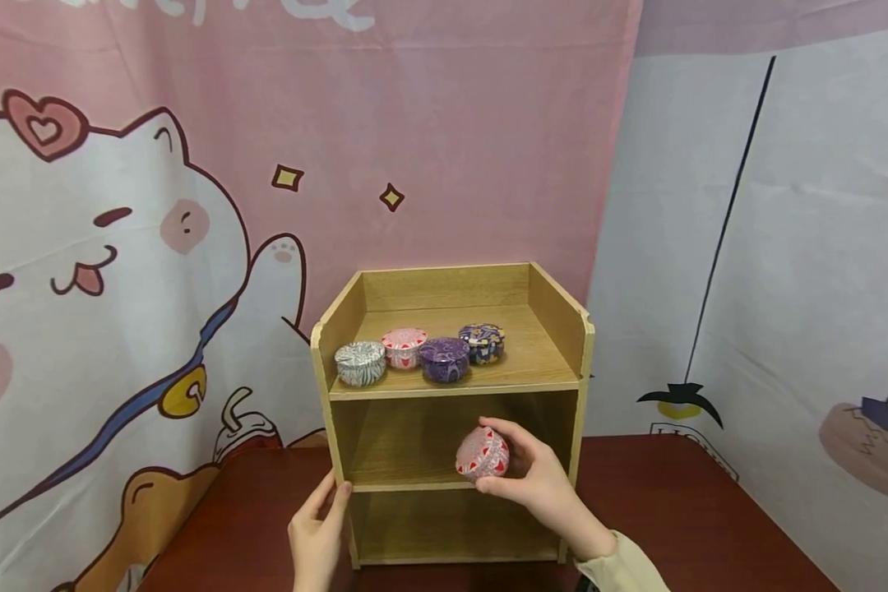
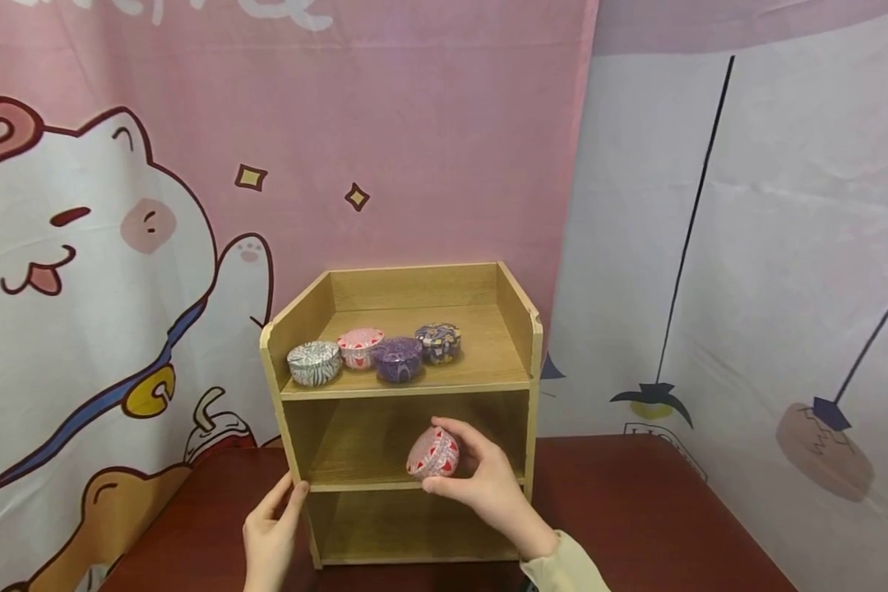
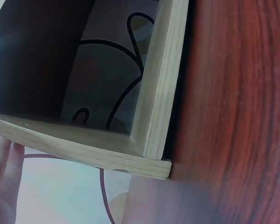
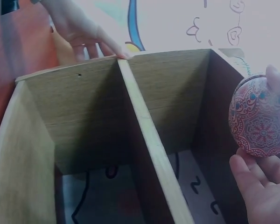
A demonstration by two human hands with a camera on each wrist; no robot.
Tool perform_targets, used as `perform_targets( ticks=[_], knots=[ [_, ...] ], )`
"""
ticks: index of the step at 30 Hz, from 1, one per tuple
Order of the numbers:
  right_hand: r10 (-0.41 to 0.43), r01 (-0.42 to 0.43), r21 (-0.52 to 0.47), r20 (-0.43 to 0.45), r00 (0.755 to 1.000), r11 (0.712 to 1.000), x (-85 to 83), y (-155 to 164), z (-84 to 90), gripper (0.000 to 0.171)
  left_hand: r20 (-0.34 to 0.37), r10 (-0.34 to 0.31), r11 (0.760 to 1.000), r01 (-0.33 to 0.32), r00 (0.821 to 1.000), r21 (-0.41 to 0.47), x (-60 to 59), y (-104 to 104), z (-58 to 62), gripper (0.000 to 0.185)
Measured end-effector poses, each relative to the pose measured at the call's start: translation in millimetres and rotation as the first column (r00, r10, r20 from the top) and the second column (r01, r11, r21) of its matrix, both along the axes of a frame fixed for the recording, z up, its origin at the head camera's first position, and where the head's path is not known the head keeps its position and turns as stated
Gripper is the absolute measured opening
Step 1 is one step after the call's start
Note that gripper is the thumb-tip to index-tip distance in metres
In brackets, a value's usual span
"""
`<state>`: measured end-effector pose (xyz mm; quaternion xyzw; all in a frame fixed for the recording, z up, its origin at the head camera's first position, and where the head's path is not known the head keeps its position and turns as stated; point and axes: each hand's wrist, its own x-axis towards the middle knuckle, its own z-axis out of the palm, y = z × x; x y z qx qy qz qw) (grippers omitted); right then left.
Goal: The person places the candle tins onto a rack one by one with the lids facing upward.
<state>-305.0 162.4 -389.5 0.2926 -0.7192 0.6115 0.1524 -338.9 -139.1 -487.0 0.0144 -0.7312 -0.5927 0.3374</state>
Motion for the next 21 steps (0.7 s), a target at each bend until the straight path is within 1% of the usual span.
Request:
perform_targets(
  ticks=[8,15,18,21],
  knots=[
    [-0.054,0.049,-0.080,-0.065,0.996,0.996,6.9,3.2,11.6,0.067,-0.012,-0.017,1.000,0.017,1.000,0.021,-1.3,-0.7,-1.0,0.036],
    [-0.119,0.113,-0.086,-0.066,0.991,0.990,14.4,6.2,23.0,0.066,0.003,-0.007,1.000,0.007,1.000,0.018,0.8,-0.2,0.9,0.036],
    [-0.143,0.138,-0.084,-0.065,0.988,0.987,16.8,7.1,26.6,0.066,-0.007,-0.005,1.000,0.005,1.000,0.027,0.8,0.5,0.8,0.035],
    [-0.166,0.158,-0.091,-0.082,0.983,0.983,19.2,8.3,29.9,0.066,-0.016,-0.004,1.000,0.005,1.000,0.028,-0.4,1.1,-0.1,0.035]
  ],
)
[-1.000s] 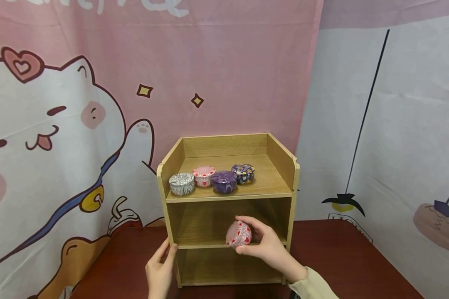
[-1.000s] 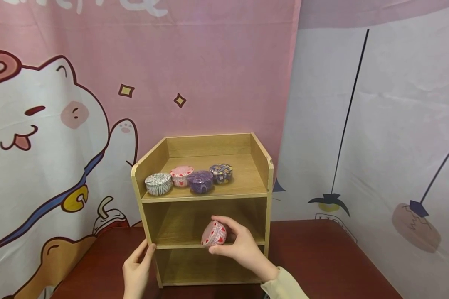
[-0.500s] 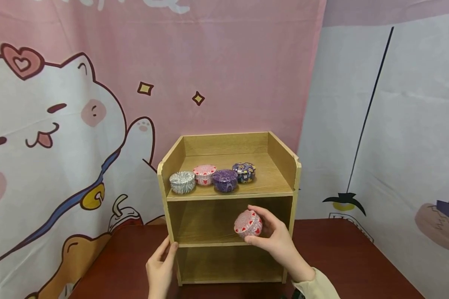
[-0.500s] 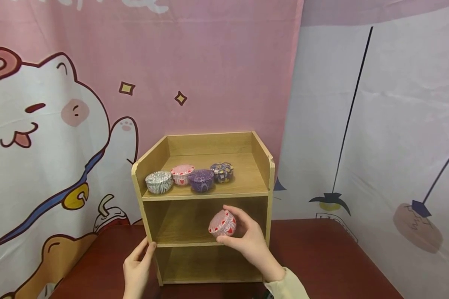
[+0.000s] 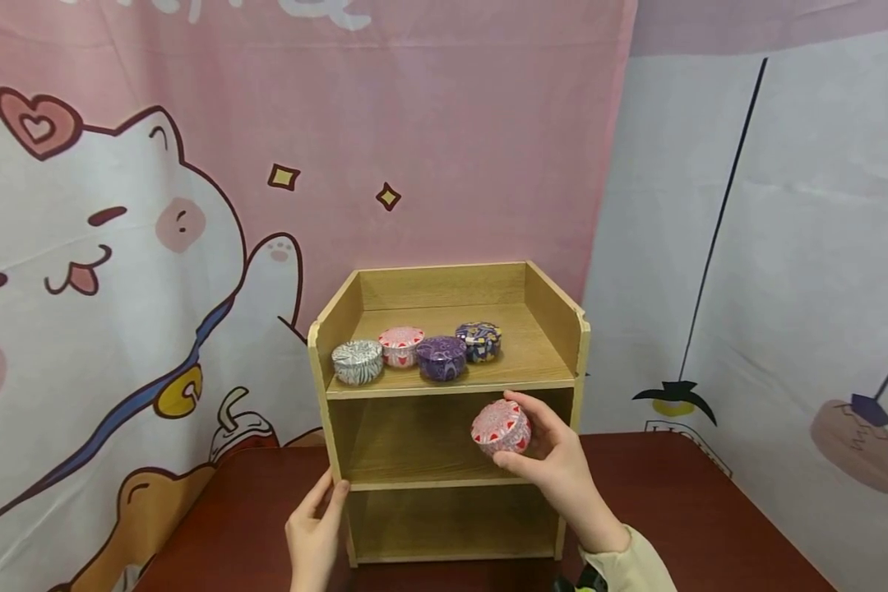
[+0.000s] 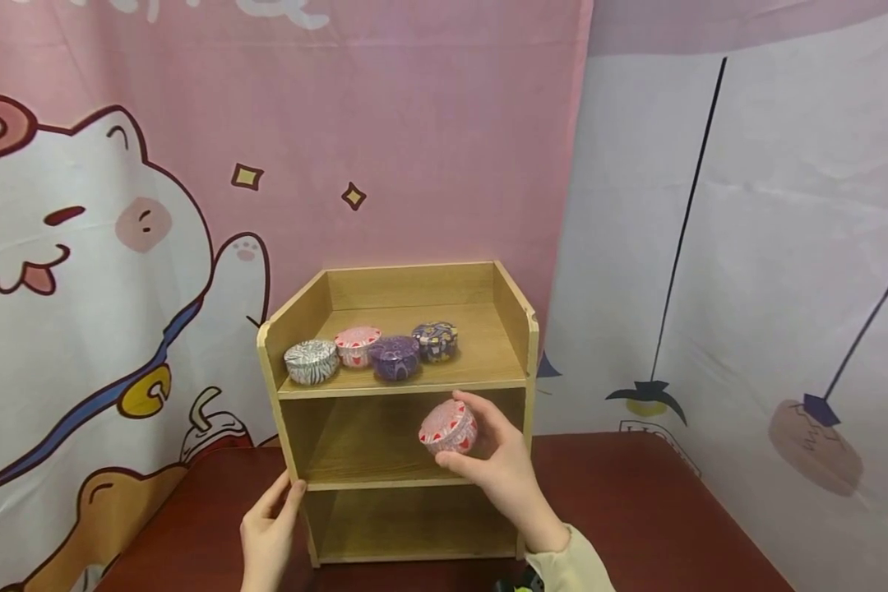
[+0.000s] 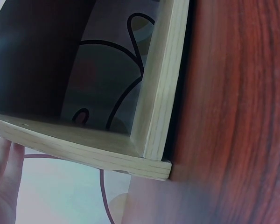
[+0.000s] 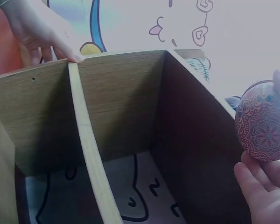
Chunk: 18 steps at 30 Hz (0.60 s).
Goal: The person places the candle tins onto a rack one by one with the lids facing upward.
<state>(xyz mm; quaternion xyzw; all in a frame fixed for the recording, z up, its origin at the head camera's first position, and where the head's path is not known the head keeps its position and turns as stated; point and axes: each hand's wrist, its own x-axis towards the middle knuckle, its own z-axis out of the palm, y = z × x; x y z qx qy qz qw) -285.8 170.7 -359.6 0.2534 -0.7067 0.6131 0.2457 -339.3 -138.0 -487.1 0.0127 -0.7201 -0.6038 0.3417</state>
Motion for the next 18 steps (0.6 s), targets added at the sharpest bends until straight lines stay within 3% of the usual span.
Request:
perform_targets(
  ticks=[10,18],
  knots=[
    [-0.017,0.009,-0.068,-0.113,0.993,0.998,5.5,2.4,14.2,0.070,0.023,0.010,1.000,-0.009,1.000,-0.008,0.0,-0.7,0.4,0.036],
    [-0.026,0.010,-0.116,-0.137,0.990,0.993,6.8,1.0,24.5,0.071,0.013,-0.010,1.000,0.010,1.000,-0.001,1.9,-0.6,1.7,0.035]
  ],
)
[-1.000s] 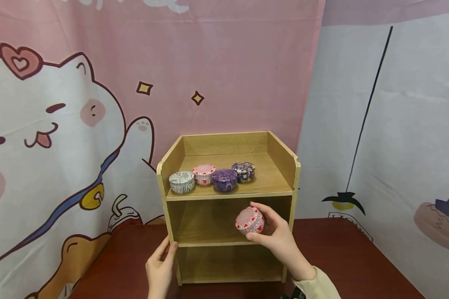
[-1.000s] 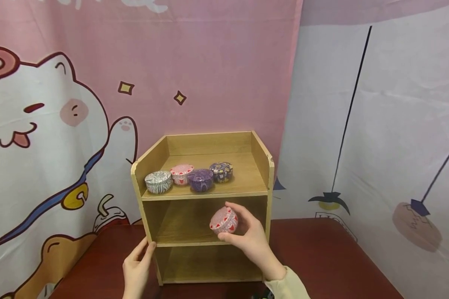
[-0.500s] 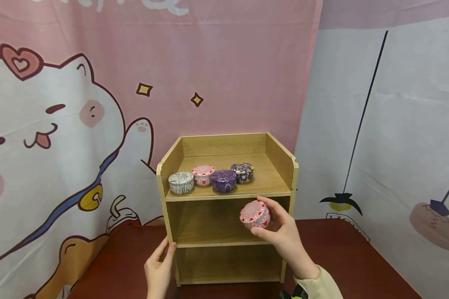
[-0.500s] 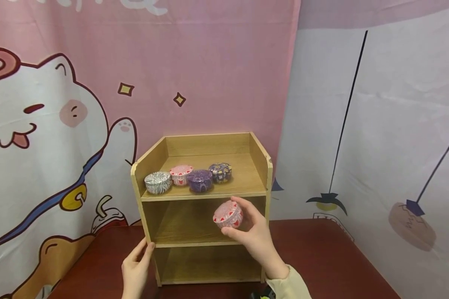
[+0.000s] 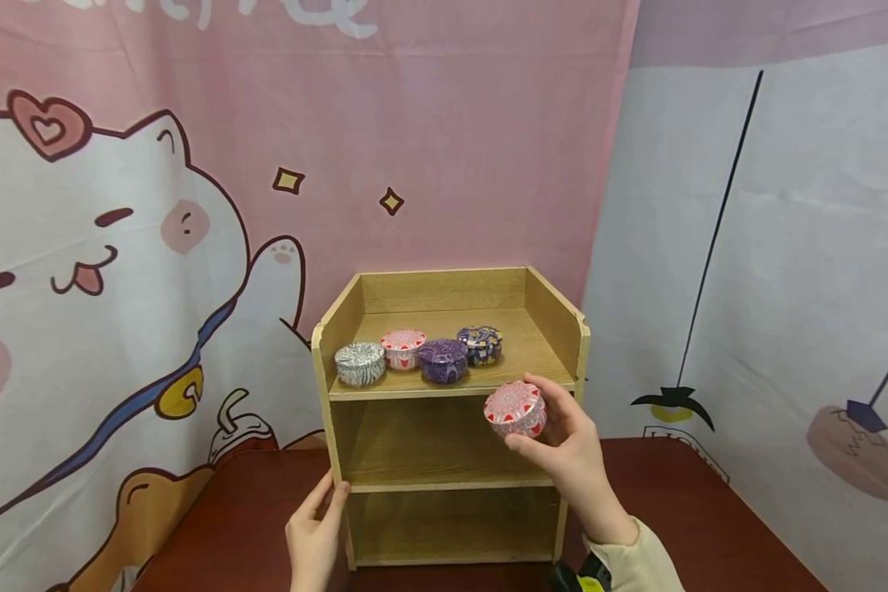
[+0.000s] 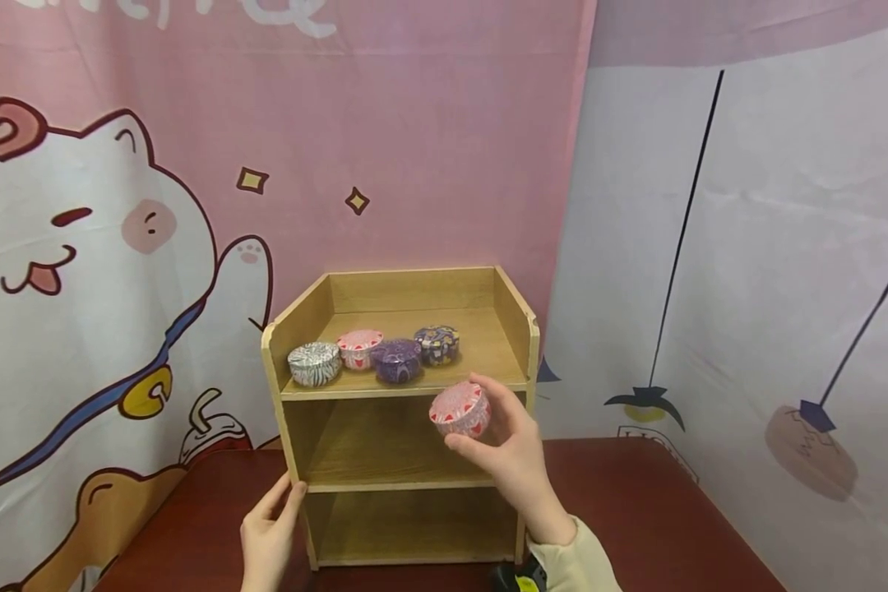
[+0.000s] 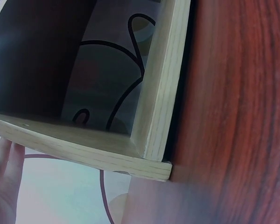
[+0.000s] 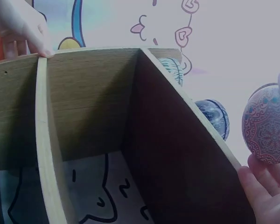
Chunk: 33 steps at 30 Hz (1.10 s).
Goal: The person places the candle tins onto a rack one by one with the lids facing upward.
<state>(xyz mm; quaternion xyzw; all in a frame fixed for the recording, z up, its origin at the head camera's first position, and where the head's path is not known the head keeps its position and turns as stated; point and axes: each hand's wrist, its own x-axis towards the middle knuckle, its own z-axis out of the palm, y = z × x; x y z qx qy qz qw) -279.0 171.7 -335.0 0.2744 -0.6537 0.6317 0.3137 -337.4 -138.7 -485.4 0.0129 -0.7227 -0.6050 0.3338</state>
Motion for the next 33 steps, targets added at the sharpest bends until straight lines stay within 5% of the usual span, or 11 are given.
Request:
perform_targets(
  ticks=[7,18,25,33],
  knots=[
    [-0.036,0.036,-0.020,-0.017,0.999,0.999,-1.4,1.2,6.9,0.071,-0.021,-0.004,1.000,0.004,1.000,-0.006,-1.3,-0.2,-0.3,0.035],
    [-0.143,0.142,-0.060,-0.014,0.990,0.988,-7.5,3.5,13.4,0.070,0.039,0.046,0.998,-0.044,0.998,-0.053,-2.7,-0.4,-2.7,0.037],
    [-0.264,0.263,-0.033,-0.065,0.962,0.964,-10.1,1.4,14.3,0.069,0.081,0.043,0.998,-0.038,0.996,-0.058,-0.9,-1.1,-1.0,0.041],
    [-0.352,0.352,-0.018,-0.093,0.932,0.936,-11.4,-1.6,15.5,0.073,0.049,0.032,0.999,-0.030,0.998,-0.041,-0.9,-0.1,-1.2,0.038]
  ],
)
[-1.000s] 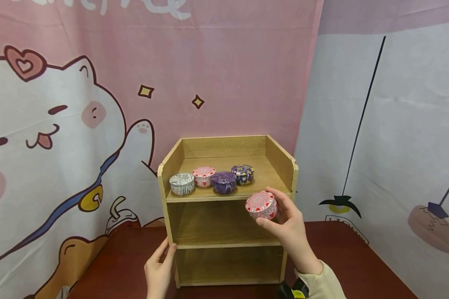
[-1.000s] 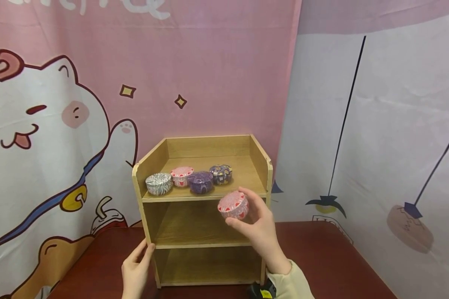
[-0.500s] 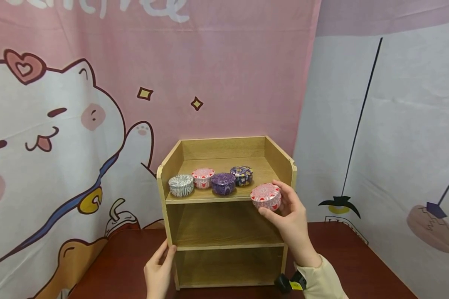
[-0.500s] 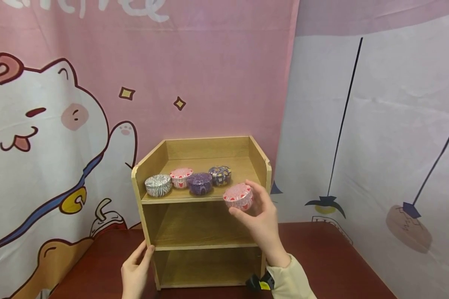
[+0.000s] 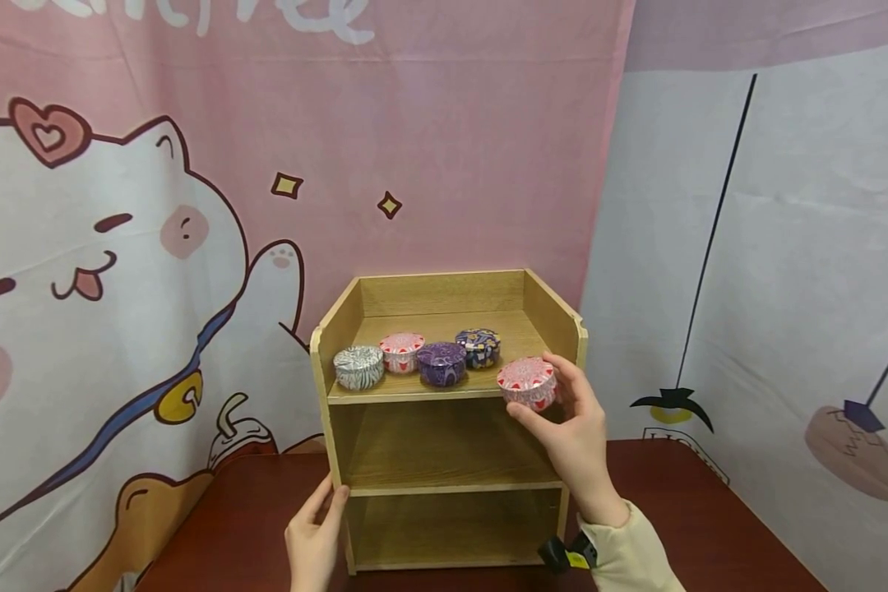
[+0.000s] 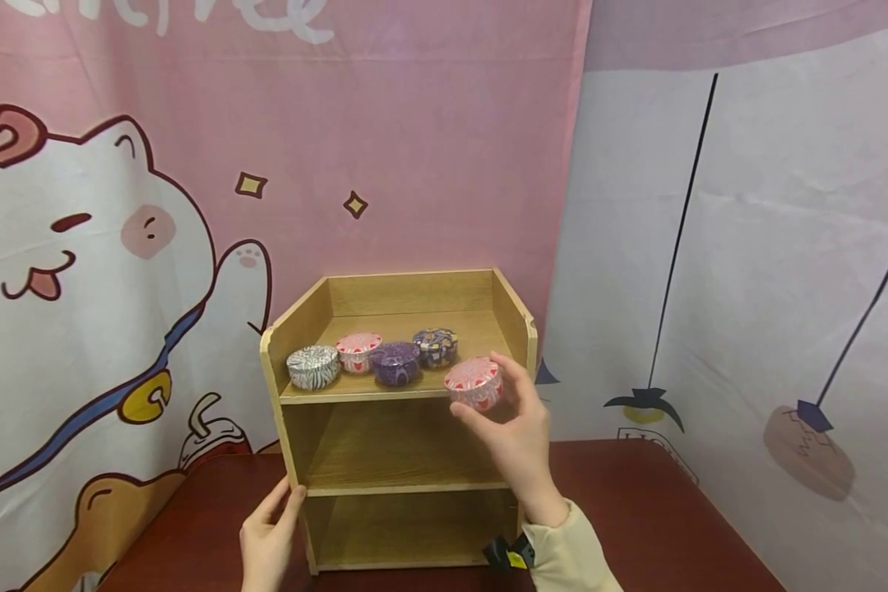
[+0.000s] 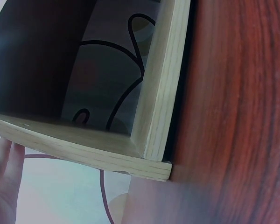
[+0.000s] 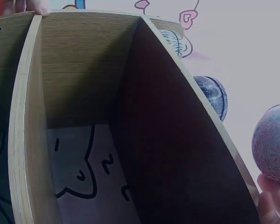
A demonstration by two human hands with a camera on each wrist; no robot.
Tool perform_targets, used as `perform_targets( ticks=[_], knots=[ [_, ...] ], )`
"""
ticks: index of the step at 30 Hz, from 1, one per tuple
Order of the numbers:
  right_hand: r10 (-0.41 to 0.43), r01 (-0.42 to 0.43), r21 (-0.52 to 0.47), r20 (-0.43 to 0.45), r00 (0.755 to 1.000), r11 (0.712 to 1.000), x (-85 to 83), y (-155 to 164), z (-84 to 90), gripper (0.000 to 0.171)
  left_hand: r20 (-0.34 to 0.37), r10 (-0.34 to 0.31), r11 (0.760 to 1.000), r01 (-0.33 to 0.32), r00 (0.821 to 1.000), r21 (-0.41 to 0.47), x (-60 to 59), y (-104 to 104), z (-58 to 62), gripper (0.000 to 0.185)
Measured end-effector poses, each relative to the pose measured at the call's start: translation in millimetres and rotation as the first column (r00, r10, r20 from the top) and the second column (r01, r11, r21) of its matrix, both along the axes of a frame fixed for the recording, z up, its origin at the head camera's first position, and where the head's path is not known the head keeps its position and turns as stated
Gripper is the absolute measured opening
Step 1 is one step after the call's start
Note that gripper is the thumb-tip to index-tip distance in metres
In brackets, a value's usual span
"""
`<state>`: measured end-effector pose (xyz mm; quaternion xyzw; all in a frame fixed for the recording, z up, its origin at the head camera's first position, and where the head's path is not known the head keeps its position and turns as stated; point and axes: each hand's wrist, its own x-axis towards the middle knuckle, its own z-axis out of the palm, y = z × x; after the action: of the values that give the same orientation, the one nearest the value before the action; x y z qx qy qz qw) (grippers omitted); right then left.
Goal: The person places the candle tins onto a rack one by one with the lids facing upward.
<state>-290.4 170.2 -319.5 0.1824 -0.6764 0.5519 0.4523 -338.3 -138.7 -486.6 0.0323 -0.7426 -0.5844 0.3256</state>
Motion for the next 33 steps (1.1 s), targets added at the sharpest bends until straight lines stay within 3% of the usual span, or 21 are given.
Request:
perform_targets(
  ticks=[7,19,30,33],
  knots=[
    [-0.094,0.095,0.024,-0.036,0.995,0.995,16.0,-10.9,14.2,0.070,-0.010,-0.003,1.000,0.003,1.000,0.010,-0.7,-0.3,-0.8,0.037],
    [-0.272,0.279,0.058,-0.109,0.956,0.958,-13.5,0.3,-4.3,0.076,0.001,0.007,1.000,-0.007,1.000,0.005,-0.8,-0.4,-1.7,0.038],
    [-0.318,0.335,0.089,-0.161,0.934,0.938,-20.0,-0.1,-4.1,0.077,-0.024,-0.018,0.999,0.019,1.000,0.032,-0.7,-0.2,-2.5,0.036],
    [-0.338,0.355,0.093,-0.159,0.928,0.930,-21.9,-1.0,-4.6,0.078,0.008,-0.023,1.000,0.023,1.000,0.019,0.3,-0.7,-0.9,0.039]
  ],
)
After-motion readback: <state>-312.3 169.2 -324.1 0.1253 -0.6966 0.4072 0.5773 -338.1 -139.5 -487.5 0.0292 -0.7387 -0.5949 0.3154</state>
